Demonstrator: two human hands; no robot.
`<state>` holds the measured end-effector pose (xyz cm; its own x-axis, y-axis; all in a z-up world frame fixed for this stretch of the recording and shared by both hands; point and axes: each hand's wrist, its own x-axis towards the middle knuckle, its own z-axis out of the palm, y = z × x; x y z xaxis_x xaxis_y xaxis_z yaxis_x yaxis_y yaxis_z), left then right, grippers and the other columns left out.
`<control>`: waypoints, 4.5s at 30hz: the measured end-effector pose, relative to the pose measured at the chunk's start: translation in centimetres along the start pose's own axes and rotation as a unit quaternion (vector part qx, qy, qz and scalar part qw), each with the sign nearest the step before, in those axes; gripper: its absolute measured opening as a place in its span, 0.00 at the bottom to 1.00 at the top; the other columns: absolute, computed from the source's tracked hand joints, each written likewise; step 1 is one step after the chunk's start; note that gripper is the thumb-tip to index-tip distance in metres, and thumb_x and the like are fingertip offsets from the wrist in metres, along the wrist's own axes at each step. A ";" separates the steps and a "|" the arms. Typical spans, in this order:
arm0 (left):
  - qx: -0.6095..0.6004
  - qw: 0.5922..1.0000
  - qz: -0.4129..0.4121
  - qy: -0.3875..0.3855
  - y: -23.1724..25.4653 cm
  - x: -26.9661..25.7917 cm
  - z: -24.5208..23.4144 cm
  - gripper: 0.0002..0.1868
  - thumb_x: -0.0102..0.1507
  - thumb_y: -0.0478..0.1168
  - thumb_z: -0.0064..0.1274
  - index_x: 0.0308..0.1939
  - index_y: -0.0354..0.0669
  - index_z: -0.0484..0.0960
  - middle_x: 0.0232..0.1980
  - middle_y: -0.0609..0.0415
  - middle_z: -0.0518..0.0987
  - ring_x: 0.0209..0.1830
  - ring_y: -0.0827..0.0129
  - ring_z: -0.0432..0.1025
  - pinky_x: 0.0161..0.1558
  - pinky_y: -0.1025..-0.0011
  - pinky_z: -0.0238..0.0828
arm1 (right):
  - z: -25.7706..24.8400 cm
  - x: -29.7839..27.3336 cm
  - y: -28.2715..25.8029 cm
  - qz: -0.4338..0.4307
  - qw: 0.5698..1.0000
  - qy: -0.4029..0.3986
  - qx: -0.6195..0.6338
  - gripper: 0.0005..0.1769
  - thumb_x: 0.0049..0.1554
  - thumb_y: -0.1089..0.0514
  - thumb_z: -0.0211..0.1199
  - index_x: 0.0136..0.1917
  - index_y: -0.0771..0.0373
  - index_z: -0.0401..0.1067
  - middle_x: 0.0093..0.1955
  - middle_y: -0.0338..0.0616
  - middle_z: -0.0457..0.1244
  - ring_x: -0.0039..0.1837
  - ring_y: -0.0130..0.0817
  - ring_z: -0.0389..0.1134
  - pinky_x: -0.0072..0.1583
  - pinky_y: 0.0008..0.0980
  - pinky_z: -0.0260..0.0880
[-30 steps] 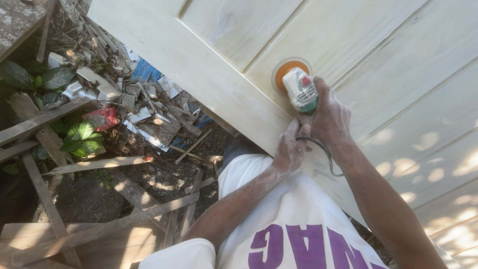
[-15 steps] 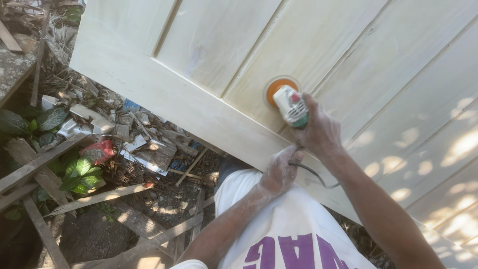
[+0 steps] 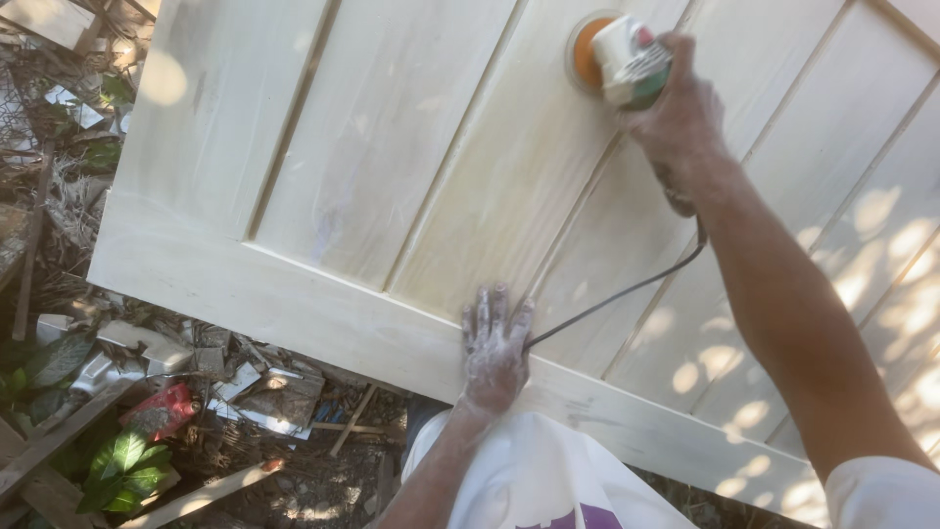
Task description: The person smooths the surface and edges of a wooden panel using a handheld power sander. They move around the panel to reach different sections and occasionally brush away dust by hand.
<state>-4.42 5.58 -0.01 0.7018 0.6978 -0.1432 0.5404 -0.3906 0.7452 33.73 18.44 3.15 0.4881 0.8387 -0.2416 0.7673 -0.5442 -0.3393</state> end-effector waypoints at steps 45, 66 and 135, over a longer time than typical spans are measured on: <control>0.054 0.995 -0.030 0.079 -5.3 -7.3 -0.3 0.42 0.71 0.59 0.43 0.73 0.22 0.60 0.79 0.25 0.57 0.81 0.36 0.52 0.78 0.41 0.43 | 6.6 -16.5 -11.9 -0.040 0.990 -0.125 -0.055 0.51 0.53 0.53 0.77 0.77 0.53 0.45 0.48 0.60 0.69 0.44 0.61 0.73 0.44 0.57 0.75; 0.057 0.996 -0.023 0.060 -5.5 -3.6 -1.6 0.43 0.68 0.54 0.46 0.72 0.18 0.55 0.77 0.22 0.53 0.80 0.29 0.44 0.73 0.34 0.34 | 7.5 -19.5 -14.4 -0.059 0.990 -0.126 -0.009 0.50 0.43 0.57 0.76 0.73 0.54 0.53 0.52 0.60 0.67 0.51 0.62 0.71 0.48 0.57 0.72; -0.533 0.791 -0.275 0.124 -10.8 -2.5 -11.3 0.21 0.67 0.51 0.51 0.45 0.32 0.80 0.36 0.53 0.79 0.37 0.72 0.69 0.39 0.70 0.69 | 13.0 -19.3 -29.5 -0.131 0.982 -0.138 -0.001 0.45 0.59 0.40 0.65 0.78 0.60 0.47 0.60 0.65 0.66 0.49 0.65 0.72 0.46 0.59 0.71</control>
<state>-17.22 14.85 -0.33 0.3129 0.7340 -0.6028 -0.0578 0.6481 0.7593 -3.67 18.07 6.00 0.1431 0.9121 -0.3841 0.8527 -0.3107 -0.4200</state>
